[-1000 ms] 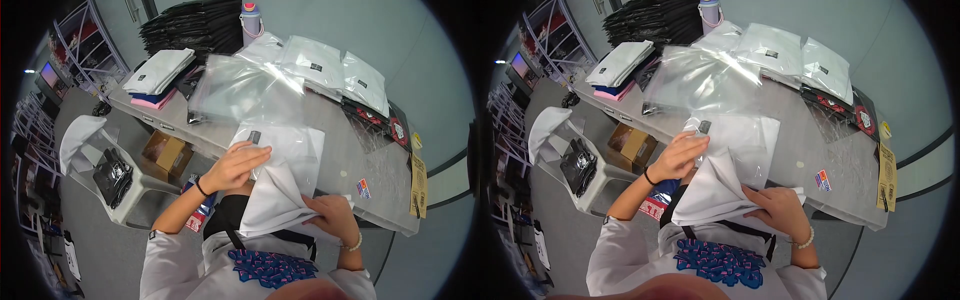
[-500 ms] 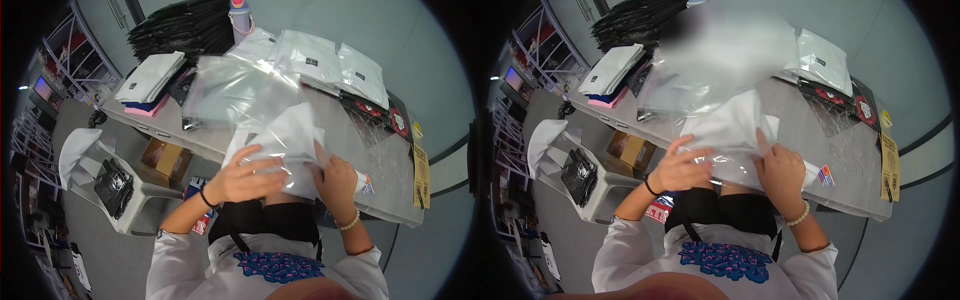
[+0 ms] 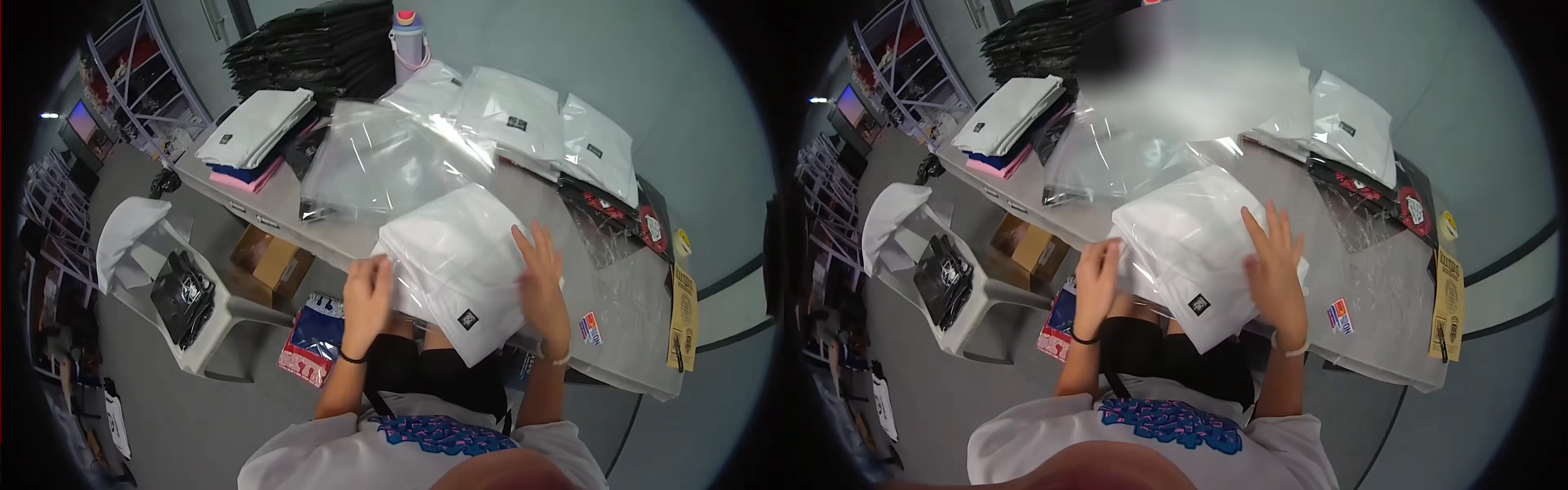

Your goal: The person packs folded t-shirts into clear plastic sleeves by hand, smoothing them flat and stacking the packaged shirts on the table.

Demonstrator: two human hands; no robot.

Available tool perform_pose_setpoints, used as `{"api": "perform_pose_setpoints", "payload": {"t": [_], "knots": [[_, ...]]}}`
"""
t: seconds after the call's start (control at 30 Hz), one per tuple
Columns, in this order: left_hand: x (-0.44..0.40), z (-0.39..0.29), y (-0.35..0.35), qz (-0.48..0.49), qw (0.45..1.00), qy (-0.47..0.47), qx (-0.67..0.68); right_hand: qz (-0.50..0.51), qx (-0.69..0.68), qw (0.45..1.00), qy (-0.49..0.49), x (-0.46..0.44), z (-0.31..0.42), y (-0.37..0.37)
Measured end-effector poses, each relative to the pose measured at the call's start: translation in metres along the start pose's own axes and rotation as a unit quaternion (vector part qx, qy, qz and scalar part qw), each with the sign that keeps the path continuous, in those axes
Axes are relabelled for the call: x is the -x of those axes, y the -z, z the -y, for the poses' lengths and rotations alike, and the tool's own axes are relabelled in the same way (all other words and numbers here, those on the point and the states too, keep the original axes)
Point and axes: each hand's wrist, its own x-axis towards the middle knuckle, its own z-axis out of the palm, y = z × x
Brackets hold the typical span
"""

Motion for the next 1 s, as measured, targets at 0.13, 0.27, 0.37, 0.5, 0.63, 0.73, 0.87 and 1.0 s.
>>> {"api": "perform_pose_setpoints", "payload": {"t": [0.13, 0.27, 0.37, 0.5, 0.63, 0.73, 0.87, 1.0], "knots": [[0.014, -0.024, -0.009, 0.014, 0.999, -0.001, -0.040, -0.078, -0.126, 0.989, 0.014, -0.002, -0.046, 0.009], [0.017, -0.017, -0.020, 0.001, 0.999, -0.040, -0.020, -0.130, -0.044, 0.990, 0.041, -0.021, -0.062, -0.004], [0.022, -0.021, -0.030, 0.065, 0.995, 0.029, 0.065, -0.057, 0.106, 0.987, 0.105, -0.036, -0.063, -0.029], [0.031, -0.041, -0.035, 0.076, 0.963, 0.091, 0.241, 0.002, 0.012, 0.993, 0.114, -0.027, -0.091, -0.047], [0.040, -0.045, -0.042, 0.108, 0.940, 0.151, 0.285, -0.045, 0.003, 0.993, 0.107, -0.020, -0.095, -0.041], [0.049, -0.046, -0.045, 0.117, 0.933, 0.163, 0.300, -0.142, -0.064, 0.987, 0.045, -0.012, -0.115, -0.047], [0.065, -0.042, -0.050, 0.072, 0.949, 0.123, 0.280, -0.180, -0.024, 0.981, -0.070, -0.015, -0.101, -0.047], [0.072, -0.055, -0.037, 0.127, 0.953, 0.177, 0.211, -0.141, -0.033, 0.979, -0.145, -0.012, -0.092, -0.046]]}}
